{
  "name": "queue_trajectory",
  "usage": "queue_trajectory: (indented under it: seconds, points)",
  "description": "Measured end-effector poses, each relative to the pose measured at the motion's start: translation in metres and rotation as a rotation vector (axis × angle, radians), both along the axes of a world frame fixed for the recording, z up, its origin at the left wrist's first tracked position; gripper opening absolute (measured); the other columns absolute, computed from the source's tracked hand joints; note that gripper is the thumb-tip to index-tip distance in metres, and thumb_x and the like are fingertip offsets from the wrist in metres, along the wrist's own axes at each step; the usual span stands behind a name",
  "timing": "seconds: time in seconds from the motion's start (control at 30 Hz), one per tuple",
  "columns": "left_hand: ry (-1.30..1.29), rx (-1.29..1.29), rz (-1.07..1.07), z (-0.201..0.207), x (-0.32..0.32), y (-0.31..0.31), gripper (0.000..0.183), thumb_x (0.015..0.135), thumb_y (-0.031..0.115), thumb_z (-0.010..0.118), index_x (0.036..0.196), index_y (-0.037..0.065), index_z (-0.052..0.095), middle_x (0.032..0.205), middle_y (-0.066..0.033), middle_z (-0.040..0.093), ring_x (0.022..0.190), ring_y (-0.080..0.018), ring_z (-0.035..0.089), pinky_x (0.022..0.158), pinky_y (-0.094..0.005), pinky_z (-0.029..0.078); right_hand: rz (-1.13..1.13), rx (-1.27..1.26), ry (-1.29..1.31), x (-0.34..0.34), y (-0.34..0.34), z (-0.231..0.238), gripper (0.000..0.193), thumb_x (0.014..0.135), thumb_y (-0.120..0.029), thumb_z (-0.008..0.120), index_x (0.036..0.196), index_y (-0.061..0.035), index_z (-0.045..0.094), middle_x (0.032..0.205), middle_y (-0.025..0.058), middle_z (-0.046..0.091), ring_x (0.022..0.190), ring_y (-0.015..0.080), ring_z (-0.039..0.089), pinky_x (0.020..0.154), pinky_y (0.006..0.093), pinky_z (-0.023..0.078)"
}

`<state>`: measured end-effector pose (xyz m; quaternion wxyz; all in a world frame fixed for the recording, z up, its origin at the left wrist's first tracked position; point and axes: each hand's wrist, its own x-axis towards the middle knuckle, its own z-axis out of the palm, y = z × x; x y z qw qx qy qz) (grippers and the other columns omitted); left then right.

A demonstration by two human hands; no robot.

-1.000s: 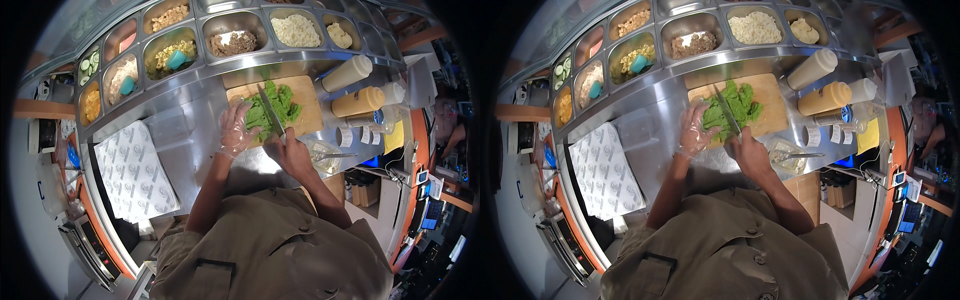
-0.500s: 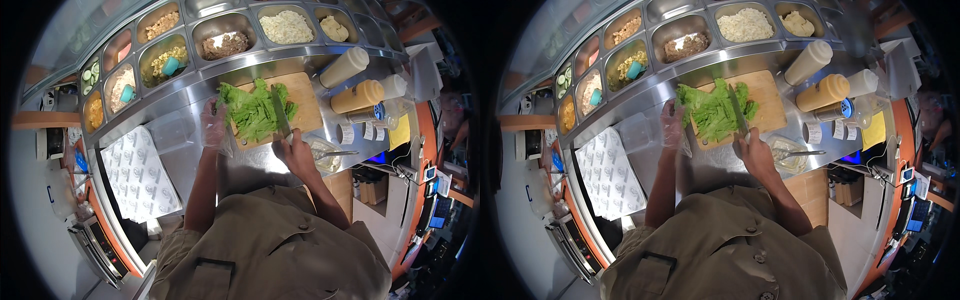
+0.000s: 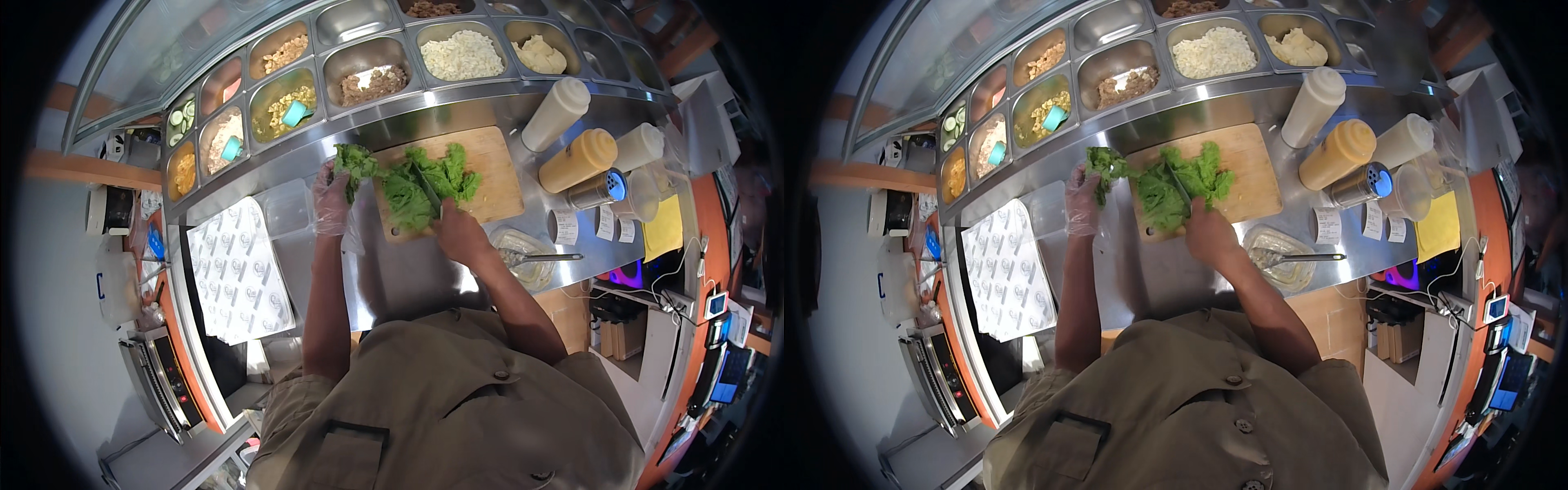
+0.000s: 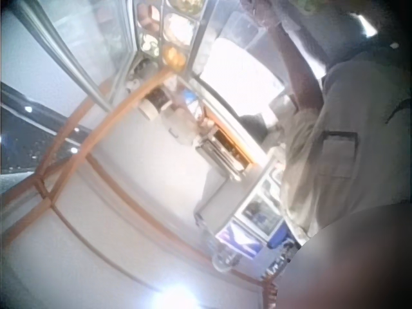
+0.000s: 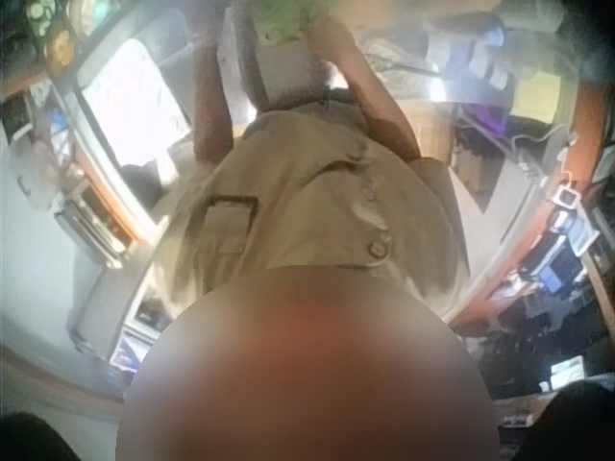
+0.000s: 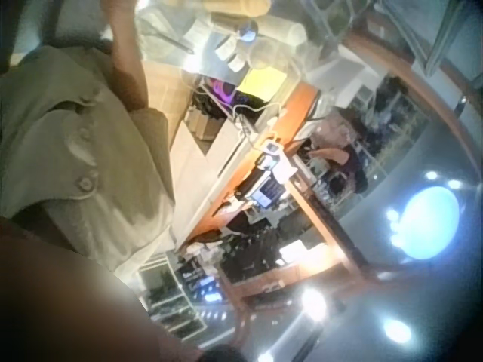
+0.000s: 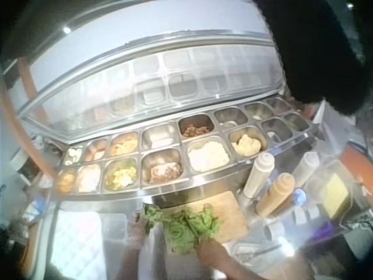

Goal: The person assembles a salad by placing lettuce, meat, and other ingredients into a container, then adds sauce and wraps the container in paper. The person also handles a plastic cup and ice.

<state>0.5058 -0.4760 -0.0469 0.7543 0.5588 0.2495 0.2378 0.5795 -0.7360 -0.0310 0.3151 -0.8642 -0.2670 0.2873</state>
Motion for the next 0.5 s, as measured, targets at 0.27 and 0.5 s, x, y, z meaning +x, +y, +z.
queue_trajectory:
  seconds: [0.27,0.5]
  points:
    - [0.111,0.131,-0.002,-0.002,-0.005,-0.025,0.038,0.091,-0.006,0.055,0.128,-0.002,0.059,0.112,-0.0109,0.068,0.103,-0.0165,0.064,0.089,-0.0281,0.054,-0.082,0.115,0.026,-0.001,-0.015,0.029,0.038,0.096,-0.015,0.057,0.122,0.0086,0.042,0.096,0.0381,0.064,0.092,0.0566,0.062,0.080,0.0600,0.050]
    - [0.357,1.172,-0.348,-0.004,0.016,-0.028,0.053,0.088,0.009,0.064,0.138,-0.004,0.052,0.133,-0.0289,0.056,0.123,-0.0409,0.056,0.104,-0.0457,0.045,0.045,0.057,-0.036,-0.017,-0.013,0.029,0.035,0.097,-0.015,0.053,0.120,0.0085,0.041,0.089,0.0375,0.064,0.086,0.0558,0.063,0.078,0.0614,0.049]
